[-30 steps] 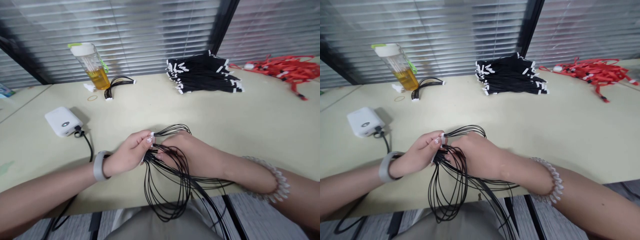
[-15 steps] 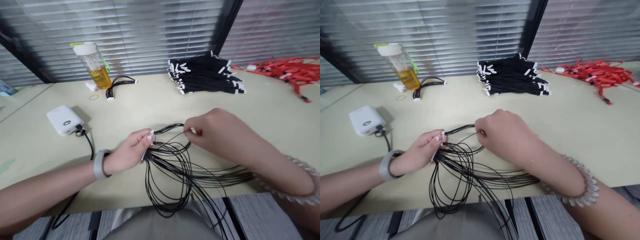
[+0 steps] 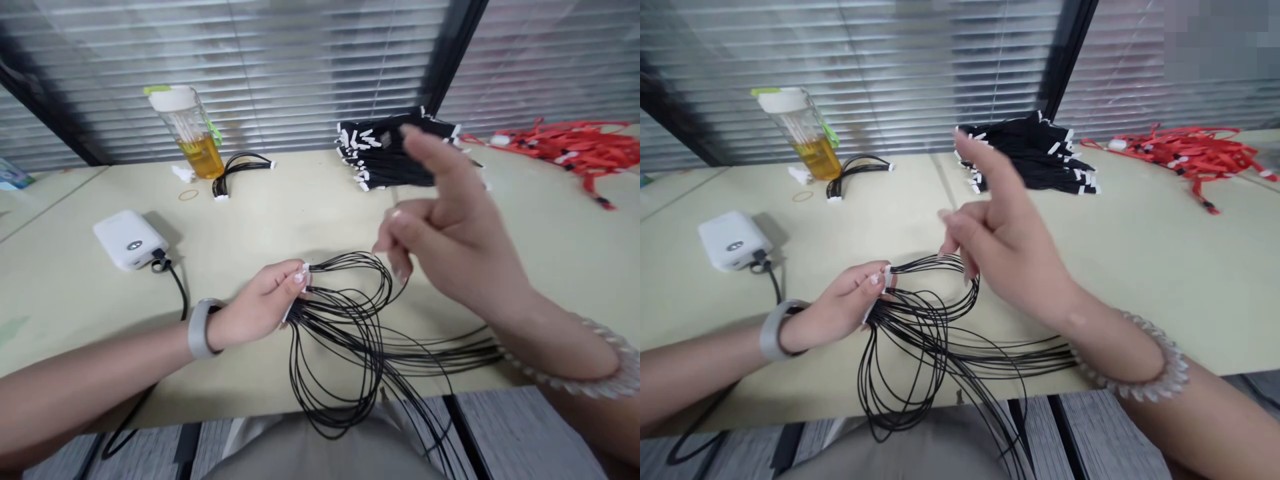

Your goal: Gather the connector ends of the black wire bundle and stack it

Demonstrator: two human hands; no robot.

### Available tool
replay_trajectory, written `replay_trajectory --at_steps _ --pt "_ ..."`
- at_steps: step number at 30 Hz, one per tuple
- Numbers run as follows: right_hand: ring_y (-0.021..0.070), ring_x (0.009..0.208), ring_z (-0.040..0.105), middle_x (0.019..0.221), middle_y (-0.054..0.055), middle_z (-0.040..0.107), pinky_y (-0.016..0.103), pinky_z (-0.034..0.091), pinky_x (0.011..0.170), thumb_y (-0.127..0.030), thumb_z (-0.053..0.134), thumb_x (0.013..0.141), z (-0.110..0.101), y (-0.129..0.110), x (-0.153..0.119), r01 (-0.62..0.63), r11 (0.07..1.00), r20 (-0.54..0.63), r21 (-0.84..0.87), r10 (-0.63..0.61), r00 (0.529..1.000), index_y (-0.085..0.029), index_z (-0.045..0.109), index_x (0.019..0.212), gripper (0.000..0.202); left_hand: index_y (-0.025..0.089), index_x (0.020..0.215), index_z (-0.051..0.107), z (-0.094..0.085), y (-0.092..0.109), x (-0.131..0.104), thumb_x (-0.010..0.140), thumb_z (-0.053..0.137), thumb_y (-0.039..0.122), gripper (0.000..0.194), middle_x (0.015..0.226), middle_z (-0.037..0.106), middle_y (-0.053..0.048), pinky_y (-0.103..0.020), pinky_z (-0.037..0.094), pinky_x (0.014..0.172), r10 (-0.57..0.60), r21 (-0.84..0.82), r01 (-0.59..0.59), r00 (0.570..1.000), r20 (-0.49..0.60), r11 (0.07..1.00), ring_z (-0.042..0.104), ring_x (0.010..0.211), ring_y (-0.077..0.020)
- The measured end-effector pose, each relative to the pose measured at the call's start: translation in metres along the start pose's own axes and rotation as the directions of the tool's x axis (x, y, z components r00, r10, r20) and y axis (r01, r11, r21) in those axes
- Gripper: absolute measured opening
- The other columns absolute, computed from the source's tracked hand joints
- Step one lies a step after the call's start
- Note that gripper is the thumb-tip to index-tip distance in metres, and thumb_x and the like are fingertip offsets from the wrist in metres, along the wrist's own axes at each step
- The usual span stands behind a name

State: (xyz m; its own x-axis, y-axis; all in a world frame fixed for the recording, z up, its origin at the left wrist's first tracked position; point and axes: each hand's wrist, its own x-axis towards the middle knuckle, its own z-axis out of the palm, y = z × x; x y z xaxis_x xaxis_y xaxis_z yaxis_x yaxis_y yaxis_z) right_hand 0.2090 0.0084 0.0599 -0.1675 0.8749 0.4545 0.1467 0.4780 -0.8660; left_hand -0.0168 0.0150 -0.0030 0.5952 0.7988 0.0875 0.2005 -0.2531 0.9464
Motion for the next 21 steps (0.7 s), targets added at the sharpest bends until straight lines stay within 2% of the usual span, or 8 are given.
replay_trajectory --at_steps 1,3,5,9,15,21 --pt "0.0069 0.041 0.047 0.058 -0.009 0.058 0.019 0.039 0.038 -0.022 0.053 0.087 0.002 -0.0008 -0.0023 -0.056 0.996 0.093 -0.069 0.063 0.994 -0.024 0.041 0.125 0.04 0.017 0.07 0.042 0.0003 0.0 0.0 0.093 0.035 0.047 0.039 0.059 0.038 0.005 -0.019 0.033 0.041 0.008 0.012 -0.008 1.0 -0.002 1.0 0.038 0.044 -0.0057" --pt "0.0067 0.046 0.047 0.057 -0.007 0.056 0.019 0.039 0.044 -0.025 0.05 0.089 0.0052 -0.0011 -0.0055 -0.109 0.965 0.214 -0.238 0.162 0.963 -0.02 0.054 0.099 0.012 0.016 0.071 0.043 0.0008 0.0002 0.0 0.093 0.034 0.048 0.04 0.06 0.038 0.005 -0.019 0.034 0.043 0.032 0.036 -0.031 0.999 -0.007 0.999 0.038 0.047 -0.0063" --pt "0.0067 0.051 0.047 0.056 -0.005 0.053 0.02 0.036 0.048 -0.027 0.049 0.089 0.0078 0.0001 -0.0073 -0.076 0.928 0.261 -0.365 0.18 0.948 -0.018 0.055 0.076 0.017 0.016 0.07 0.043 0.001 0.0008 -0.0003 0.093 0.034 0.048 0.04 0.06 0.038 0.004 -0.02 0.035 0.045 0.051 0.051 -0.05 0.999 -0.007 0.997 0.038 0.049 -0.007" --pt "0.0063 0.049 0.043 0.054 -0.006 0.051 0.02 0.031 0.048 -0.027 0.051 0.087 0.0115 0.0026 -0.009 -0.011 0.91 0.317 -0.415 0.156 0.935 -0.018 0.054 0.08 0.012 0.017 0.07 0.043 0.0007 0.0017 -0.0012 0.094 0.034 0.047 0.04 0.059 0.037 0.005 -0.019 0.035 0.044 0.041 0.022 -0.041 0.999 0.001 0.999 0.037 0.047 -0.0068" --pt "0.0049 0.047 0.037 0.05 -0.006 0.044 0.019 0.029 0.045 -0.022 0.054 0.082 0.0083 -0.0014 -0.0074 0.021 0.91 0.375 -0.413 0.149 0.915 -0.016 0.049 0.061 0.022 0.016 0.075 0.045 0.0009 0.0004 -0.0018 0.093 0.036 0.048 0.037 0.064 0.043 0.004 -0.017 0.034 0.035 -0.033 -0.117 0.031 0.999 -0.018 0.993 0.039 0.041 -0.0044" --pt "0.004 0.045 0.034 0.048 -0.007 0.04 0.017 0.028 0.043 -0.018 0.053 0.08 0.0031 -0.0021 -0.0046 0.057 0.927 0.454 -0.371 0.127 0.882 -0.016 0.047 0.058 0.022 0.016 0.076 0.046 0.0004 0.0003 -0.003 0.094 0.036 0.046 0.037 0.064 0.044 0.004 -0.015 0.033 0.036 -0.024 -0.12 0.022 1.0 -0.015 0.993 0.039 0.042 -0.0033"
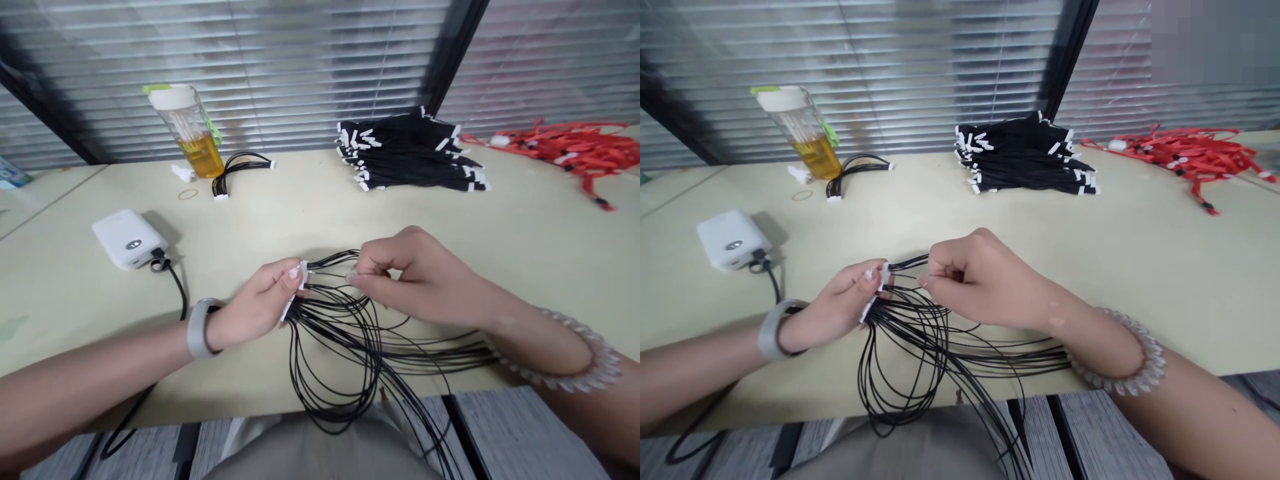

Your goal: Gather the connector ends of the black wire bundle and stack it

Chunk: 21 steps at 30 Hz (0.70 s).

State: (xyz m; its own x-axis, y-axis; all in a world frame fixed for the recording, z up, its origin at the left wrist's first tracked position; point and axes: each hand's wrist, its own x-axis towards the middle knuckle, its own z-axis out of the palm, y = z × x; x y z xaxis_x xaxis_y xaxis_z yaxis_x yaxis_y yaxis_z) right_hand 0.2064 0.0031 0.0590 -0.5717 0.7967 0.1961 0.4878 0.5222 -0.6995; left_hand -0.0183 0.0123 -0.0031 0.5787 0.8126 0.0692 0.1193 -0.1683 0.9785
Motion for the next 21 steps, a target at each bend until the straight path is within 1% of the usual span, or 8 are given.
replay_trajectory --at_steps 6,11,14,18,21 --pt "0.0035 0.045 0.033 0.046 -0.008 0.038 0.017 0.026 0.043 -0.014 0.052 0.078 0.0029 0.0028 0.0027 0.0 1.0 0.001 -0.015 0.0 1.0 -0.015 0.047 0.056 0.022 0.016 0.076 0.046 -0.0002 -0.0012 0.0008 0.093 0.036 0.047 0.037 0.065 0.044 0.004 -0.015 0.033 0.036 0.009 0.019 -0.009 1.0 0.011 1.0 0.038 0.041 -0.0038" --pt "0.0038 0.045 0.033 0.047 -0.007 0.038 0.017 0.027 0.044 -0.015 0.052 0.078 0.0034 0.0028 0.004 -0.009 1.0 0.014 0.009 0.009 1.0 -0.016 0.046 0.056 0.023 0.017 0.073 0.044 0.0002 -0.0012 0.0016 0.094 0.035 0.046 0.037 0.062 0.04 0.005 -0.018 0.038 0.042 0.035 0.049 -0.036 0.999 0.012 0.998 0.039 0.044 -0.0053" --pt "0.0038 0.046 0.033 0.048 -0.007 0.037 0.017 0.026 0.044 -0.015 0.051 0.078 0.0035 0.0028 0.0037 -0.025 1.0 0.025 0.012 0.024 0.999 -0.016 0.046 0.056 0.023 0.017 0.073 0.043 0.0003 -0.0009 0.0019 0.094 0.034 0.046 0.037 0.062 0.039 0.005 -0.018 0.035 0.04 0.026 0.052 -0.027 1.0 0.016 0.998 0.038 0.043 -0.0051" --pt "0.0044 0.047 0.033 0.049 -0.007 0.037 0.017 0.026 0.043 -0.016 0.049 0.079 0.0036 0.0026 0.0033 -0.082 0.995 0.086 0.053 0.077 0.993 -0.016 0.046 0.057 0.023 0.017 0.071 0.042 0.0008 0.0008 0.0025 0.093 0.034 0.048 0.039 0.061 0.038 0.005 -0.018 0.033 0.04 0.036 0.079 -0.037 0.999 0.015 0.996 0.038 0.044 -0.0053" --pt "0.005 0.047 0.036 0.049 -0.006 0.042 0.018 0.028 0.043 -0.018 0.048 0.08 0.003 0.0018 0.004 -0.155 0.982 0.139 0.104 0.14 0.98 -0.016 0.047 0.057 0.023 0.016 0.069 0.042 0.0014 0.0021 0.0028 0.093 0.034 0.048 0.041 0.06 0.038 0.005 -0.018 0.034 0.043 0.053 0.131 -0.053 0.999 0.009 0.99 0.037 0.047 -0.006"
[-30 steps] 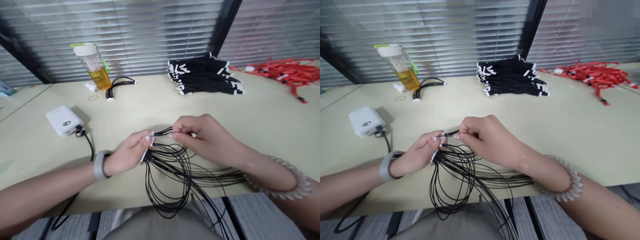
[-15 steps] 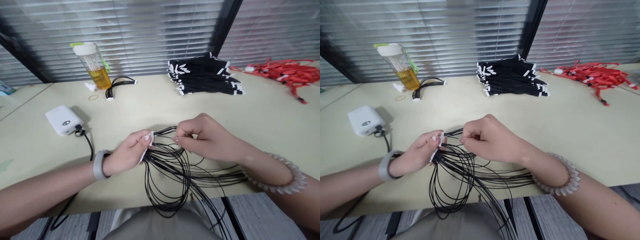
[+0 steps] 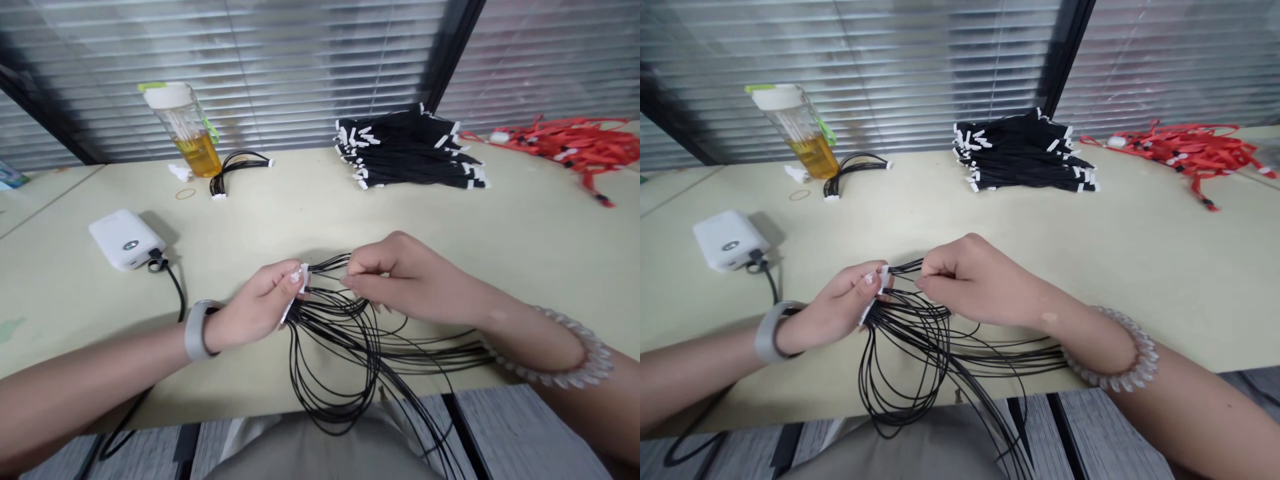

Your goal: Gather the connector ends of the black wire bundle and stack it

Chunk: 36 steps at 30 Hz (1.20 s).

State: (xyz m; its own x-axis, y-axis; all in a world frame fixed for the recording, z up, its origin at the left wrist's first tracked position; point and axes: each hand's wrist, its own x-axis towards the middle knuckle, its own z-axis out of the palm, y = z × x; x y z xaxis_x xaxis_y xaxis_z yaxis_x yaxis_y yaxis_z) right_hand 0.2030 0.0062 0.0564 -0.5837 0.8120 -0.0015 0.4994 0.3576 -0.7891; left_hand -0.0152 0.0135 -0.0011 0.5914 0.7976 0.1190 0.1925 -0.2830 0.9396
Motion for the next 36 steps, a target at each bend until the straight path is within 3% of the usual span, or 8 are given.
replay_trajectory --at_steps 4,10,16,26,32,36 --pt "0.005 0.047 0.036 0.049 -0.006 0.042 0.018 0.027 0.044 -0.019 0.046 0.082 0.002 0.001 0.003 -0.017 1.0 0.019 0.006 0.017 1.0 -0.016 0.044 0.056 0.026 0.017 0.071 0.041 0.001 0.001 -0.001 0.094 0.033 0.047 0.039 0.058 0.037 0.006 -0.019 0.033 0.041 -0.021 -0.007 0.021 1.0 0.007 1.0 0.037 0.043 -0.0056" --pt "0.0052 0.049 0.032 0.05 -0.007 0.036 0.021 0.023 0.049 -0.023 0.045 0.086 0.016 0.007 0.007 0.096 0.974 -0.08 -0.206 -0.114 0.99 -0.016 0.042 0.057 0.03 0.017 0.07 0.042 0.001 0.004 -0.002 0.095 0.032 0.045 0.039 0.057 0.038 0.005 -0.02 0.034 0.044 0.042 0.133 -0.044 0.999 0.013 0.99 0.037 0.047 -0.0074" --pt "0.0049 0.048 0.03 0.05 -0.007 0.033 0.022 0.021 0.05 -0.023 0.043 0.088 0.023 0.007 0.007 0.106 0.967 -0.136 -0.23 -0.14 0.981 -0.017 0.037 0.056 0.033 0.019 0.066 0.037 0.004 0.003 0.0 0.095 0.034 0.041 0.037 0.053 0.038 0.005 -0.02 0.03 0.043 0.062 0.193 -0.057 0.998 -0.019 0.979 0.034 0.047 -0.0081" --pt "0.0049 0.046 0.028 0.047 -0.007 0.031 0.023 0.019 0.05 -0.022 0.041 0.088 0.027 0.009 0.01 0.111 0.959 -0.13 -0.26 -0.149 0.98 -0.017 0.031 0.054 0.035 0.018 0.063 0.037 0.008 0.004 -0.002 0.093 0.039 0.033 0.034 0.053 0.037 0.005 -0.021 0.028 0.044 0.077 0.339 -0.047 0.994 -0.075 0.94 0.032 0.048 -0.0081" --pt "0.0047 0.047 0.028 0.048 -0.007 0.03 0.023 0.02 0.05 -0.021 0.041 0.088 0.031 0.01 0.011 0.121 0.959 -0.158 -0.255 -0.164 0.974 -0.017 0.033 0.054 0.035 0.018 0.064 0.037 0.006 0.004 -0.002 0.094 0.037 0.035 0.035 0.052 0.038 0.005 -0.02 0.028 0.043 0.062 0.279 -0.053 0.998 -0.024 0.959 0.033 0.047 -0.0076" --pt "0.0046 0.049 0.039 0.052 -0.006 0.045 0.019 0.028 0.052 -0.024 0.046 0.089 0.023 0.018 0.015 0.206 0.952 -0.147 -0.226 -0.243 0.959 -0.015 0.05 0.063 0.028 0.018 0.069 0.04 0.001 0.001 -0.001 0.094 0.035 0.044 0.037 0.053 0.039 0.006 -0.019 0.031 0.041 -0.006 0.124 0.004 1.0 0.018 0.992 0.036 0.043 -0.0065"
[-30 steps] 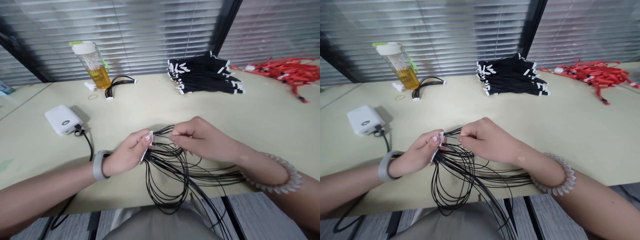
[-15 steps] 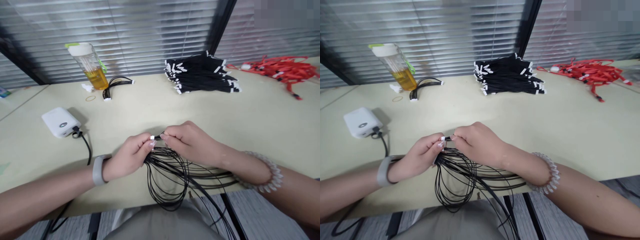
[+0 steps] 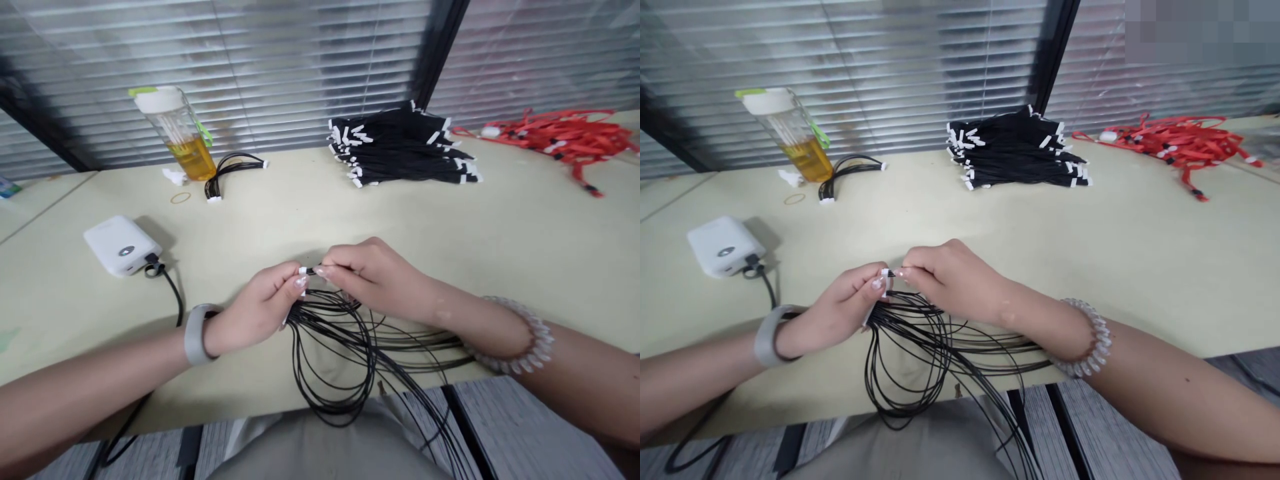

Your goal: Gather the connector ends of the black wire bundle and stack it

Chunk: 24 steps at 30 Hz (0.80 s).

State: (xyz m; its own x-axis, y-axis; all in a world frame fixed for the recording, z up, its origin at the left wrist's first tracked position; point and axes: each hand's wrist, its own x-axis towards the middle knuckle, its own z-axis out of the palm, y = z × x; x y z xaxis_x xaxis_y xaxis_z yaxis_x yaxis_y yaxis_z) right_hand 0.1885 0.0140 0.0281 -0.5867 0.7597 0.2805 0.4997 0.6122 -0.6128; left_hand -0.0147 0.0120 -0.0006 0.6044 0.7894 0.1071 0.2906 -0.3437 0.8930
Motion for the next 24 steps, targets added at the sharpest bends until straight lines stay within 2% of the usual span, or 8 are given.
replay_trajectory --at_steps 3,7,9,12,15,19,22,24 --pt "0.0058 0.055 0.049 0.06 -0.003 0.057 0.018 0.035 0.057 -0.026 0.05 0.09 -0.006 0.018 0.002 0.149 0.987 -0.026 -0.061 -0.151 0.988 -0.015 0.059 0.075 0.021 0.017 0.072 0.044 -0.002 -0.004 0.002 0.092 0.036 0.049 0.039 0.056 0.04 0.006 -0.018 0.033 0.039 -0.057 -0.128 0.058 0.998 0.008 0.99 0.039 0.041 -0.0059" --pt "0.0124 0.072 0.056 0.08 0.006 0.065 0.022 0.042 0.065 -0.029 0.049 0.091 -0.007 0.041 0.005 0.269 0.902 -0.124 -0.338 -0.326 0.937 -0.012 0.059 0.092 0.02 0.016 0.073 0.045 -0.001 -0.006 0.003 0.089 0.041 0.054 0.041 0.061 0.042 0.005 -0.017 0.032 0.035 -0.142 -0.252 0.117 0.987 -0.081 0.961 0.038 0.039 -0.0046" --pt "0.0155 0.076 0.055 0.085 0.009 0.064 0.026 0.043 0.066 -0.03 0.045 0.092 -0.007 0.045 0.006 0.31 0.799 -0.144 -0.515 -0.437 0.888 -0.011 0.058 0.092 0.023 0.017 0.073 0.045 0.001 -0.006 0.003 0.088 0.042 0.056 0.042 0.062 0.043 0.005 -0.016 0.031 0.033 -0.168 -0.276 0.129 0.978 -0.123 0.953 0.036 0.038 -0.0042" --pt "0.0173 0.07 0.049 0.079 0.009 0.061 0.029 0.038 0.061 -0.032 0.044 0.092 -0.009 0.036 0.005 0.273 0.58 -0.109 -0.768 -0.538 0.836 -0.015 0.059 0.074 0.029 0.017 0.072 0.044 0.003 -0.005 0.002 0.088 0.042 0.055 0.041 0.057 0.041 0.005 -0.016 0.031 0.032 -0.169 -0.276 0.12 0.973 -0.157 0.953 0.036 0.038 -0.0048" --pt "0.0171 0.061 0.045 0.066 0.006 0.057 0.031 0.028 0.053 -0.038 0.046 0.09 -0.013 0.015 -0.002 0.173 0.474 -0.066 -0.863 -0.445 0.893 -0.017 0.057 0.063 0.036 0.017 0.073 0.045 0.004 -0.005 0.001 0.09 0.041 0.053 0.039 0.055 0.04 0.006 -0.015 0.032 0.033 -0.168 -0.262 0.118 0.969 -0.178 0.958 0.036 0.038 -0.0047" --pt "0.0159 0.051 0.046 0.055 0.005 0.056 0.031 0.02 0.05 -0.039 0.047 0.088 -0.016 -0.017 -0.013 0.04 0.596 -0.029 -0.802 -0.106 0.994 -0.018 0.058 0.059 0.037 0.017 0.072 0.045 0.004 -0.005 0.002 0.09 0.041 0.052 0.04 0.058 0.043 0.005 -0.015 0.031 0.033 -0.15 -0.269 0.097 0.972 -0.183 0.958 0.038 0.038 -0.0043" --pt "0.014 0.047 0.046 0.053 0.004 0.059 0.029 0.019 0.048 -0.037 0.046 0.087 -0.017 -0.029 -0.016 -0.04 0.736 0.128 -0.676 0.171 0.977 -0.018 0.057 0.056 0.038 0.017 0.073 0.045 0.004 -0.005 0.003 0.09 0.041 0.052 0.039 0.059 0.044 0.005 -0.016 0.032 0.033 -0.142 -0.295 0.084 0.973 -0.183 0.952 0.038 0.038 -0.0041" --pt "0.0133 0.048 0.047 0.055 0.004 0.06 0.029 0.022 0.048 -0.035 0.043 0.088 -0.017 -0.029 -0.015 -0.058 0.786 0.198 -0.616 0.225 0.954 -0.018 0.057 0.056 0.039 0.017 0.074 0.046 0.004 -0.006 0.003 0.09 0.042 0.051 0.038 0.059 0.043 0.005 -0.015 0.032 0.033 -0.151 -0.313 0.088 0.971 -0.184 0.946 0.037 0.038 -0.004"
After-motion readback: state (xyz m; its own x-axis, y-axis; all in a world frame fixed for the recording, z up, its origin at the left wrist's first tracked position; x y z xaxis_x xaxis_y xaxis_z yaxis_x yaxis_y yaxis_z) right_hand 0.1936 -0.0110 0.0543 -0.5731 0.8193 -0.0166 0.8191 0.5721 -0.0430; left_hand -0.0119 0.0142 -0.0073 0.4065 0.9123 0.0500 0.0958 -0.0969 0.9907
